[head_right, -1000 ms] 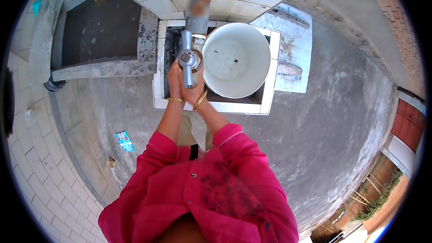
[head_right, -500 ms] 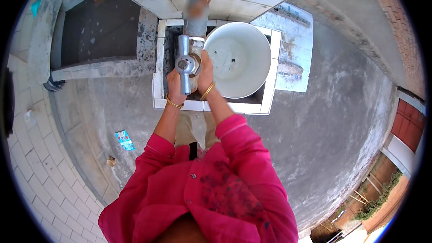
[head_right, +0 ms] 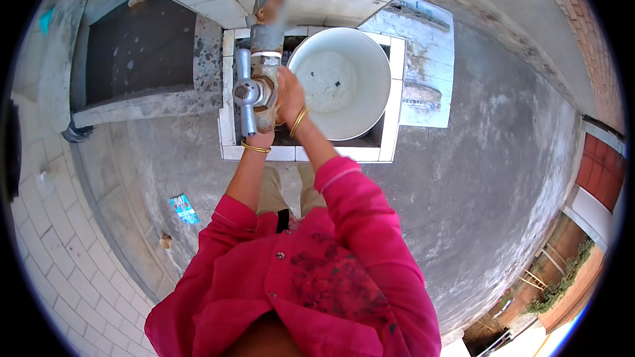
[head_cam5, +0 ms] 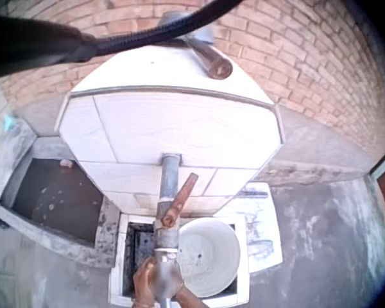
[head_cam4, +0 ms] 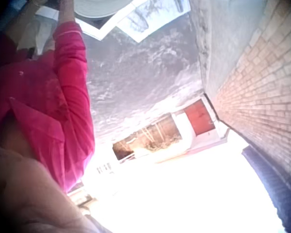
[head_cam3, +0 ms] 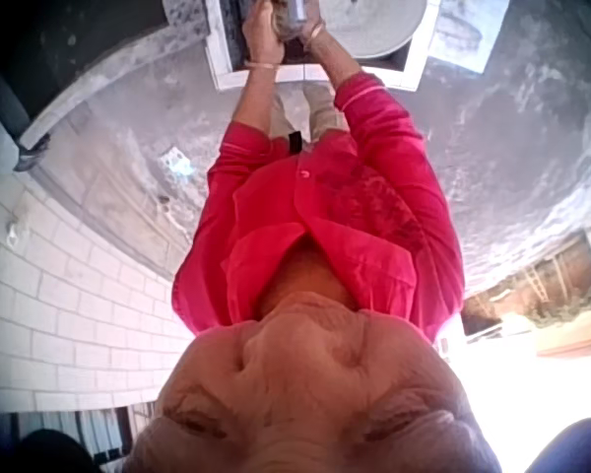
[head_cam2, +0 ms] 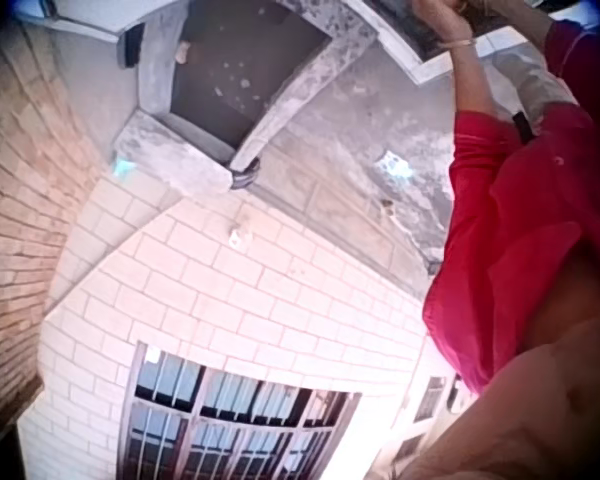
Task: The person washes a single potato under a running tap in an outdoor sink area. After rinsing the potato thoroughly, the person carries it across a concrete courtyard and enters a kitchen room.
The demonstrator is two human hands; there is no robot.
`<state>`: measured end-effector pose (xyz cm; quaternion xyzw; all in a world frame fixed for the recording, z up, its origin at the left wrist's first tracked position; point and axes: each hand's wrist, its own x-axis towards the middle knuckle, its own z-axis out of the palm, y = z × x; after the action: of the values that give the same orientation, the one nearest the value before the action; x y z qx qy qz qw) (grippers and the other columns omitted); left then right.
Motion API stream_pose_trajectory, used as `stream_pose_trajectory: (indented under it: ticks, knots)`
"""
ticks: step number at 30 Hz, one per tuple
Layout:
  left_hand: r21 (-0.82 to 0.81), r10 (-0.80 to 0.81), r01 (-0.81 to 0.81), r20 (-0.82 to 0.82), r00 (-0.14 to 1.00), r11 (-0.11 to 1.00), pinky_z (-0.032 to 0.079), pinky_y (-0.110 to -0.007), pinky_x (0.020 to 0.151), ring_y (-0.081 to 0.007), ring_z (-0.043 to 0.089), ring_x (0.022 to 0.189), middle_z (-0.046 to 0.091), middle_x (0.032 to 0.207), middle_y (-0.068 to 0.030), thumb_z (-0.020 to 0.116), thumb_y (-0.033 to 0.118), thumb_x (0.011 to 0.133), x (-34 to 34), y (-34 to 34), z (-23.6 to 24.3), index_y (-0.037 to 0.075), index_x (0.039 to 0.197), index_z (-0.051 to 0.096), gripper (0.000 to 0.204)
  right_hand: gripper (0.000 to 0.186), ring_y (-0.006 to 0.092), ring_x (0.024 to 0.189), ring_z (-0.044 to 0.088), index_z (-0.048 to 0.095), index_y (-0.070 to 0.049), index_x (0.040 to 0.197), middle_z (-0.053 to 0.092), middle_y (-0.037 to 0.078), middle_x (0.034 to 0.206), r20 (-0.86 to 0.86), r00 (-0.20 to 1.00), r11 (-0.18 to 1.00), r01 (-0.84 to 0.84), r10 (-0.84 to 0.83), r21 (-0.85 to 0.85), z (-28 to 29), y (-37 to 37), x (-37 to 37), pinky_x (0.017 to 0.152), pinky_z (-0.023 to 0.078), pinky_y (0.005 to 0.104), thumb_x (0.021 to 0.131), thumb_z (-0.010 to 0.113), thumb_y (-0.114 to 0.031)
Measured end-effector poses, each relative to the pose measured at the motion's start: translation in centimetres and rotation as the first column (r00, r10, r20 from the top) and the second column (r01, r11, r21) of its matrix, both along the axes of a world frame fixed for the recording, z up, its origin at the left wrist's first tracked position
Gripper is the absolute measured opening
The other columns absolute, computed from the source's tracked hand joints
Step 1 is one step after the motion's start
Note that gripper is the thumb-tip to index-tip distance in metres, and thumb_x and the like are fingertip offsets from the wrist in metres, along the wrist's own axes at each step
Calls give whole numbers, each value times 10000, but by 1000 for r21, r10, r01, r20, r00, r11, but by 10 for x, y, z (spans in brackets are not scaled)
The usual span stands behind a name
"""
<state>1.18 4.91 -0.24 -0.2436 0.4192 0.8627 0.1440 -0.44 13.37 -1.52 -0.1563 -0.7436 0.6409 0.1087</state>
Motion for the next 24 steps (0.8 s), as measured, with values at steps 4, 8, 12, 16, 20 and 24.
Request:
stream_pose_trajectory:
  ticks: [4,8,12,16,20,24]
  knots:
    - [-103,6,-24,-170,985,994,411,-291,908,-175,531,1044,548,1163,-114,488,189,888,4,-12,-46,-73,1213,485,418,469,357,1130,447,421,28,1250,443,246,1249,-98,995,866,29,24,500,-5,-36,32,947,361,397,861,500,-223]
    - [-135,-44,5,-284,958,991,394,-287,937,-174,502,1096,523,1213,-122,477,181,893,14,-3,-5,-78,1236,465,430,379,311,1109,456,458,-19,1218,475,182,1191,286,939,964,-123,189,-236,5,14,-8,970,337,386,895,463,-217]
    - [-104,17,-33,-150,989,994,392,-282,939,-173,502,1096,511,1229,-125,488,193,893,4,-12,-31,-76,1245,459,444,466,341,1054,467,506,-29,1148,521,173,1082,-146,988,840,122,-52,528,13,-35,21,909,377,397,766,617,-273]
    - [-72,45,-55,-137,990,996,394,-277,930,-175,507,1084,513,1223,-125,503,201,884,4,-9,1,-72,1243,467,452,388,350,986,516,496,-17,1166,543,193,1069,-47,994,982,-107,100,-154,14,-15,2,890,406,368,844,536,-231]
    - [-119,20,-31,-93,995,992,389,-277,931,-178,508,1081,524,1210,-122,509,217,877,-2,-6,24,-68,1225,491,450,420,336,997,531,447,-1,1237,541,203,1086,-5,1000,991,-7,8,133,-20,-12,5,888,413,359,879,508,-212]
    - [-282,-46,2,-148,988,959,380,-279,941,-182,504,1087,531,1207,-124,509,205,876,-6,-22,-19,-67,1228,489,445,581,345,1173,424,392,-28,1288,459,203,1240,-98,995,972,24,-1,235,-7,-43,27,963,351,384,806,606,-271]
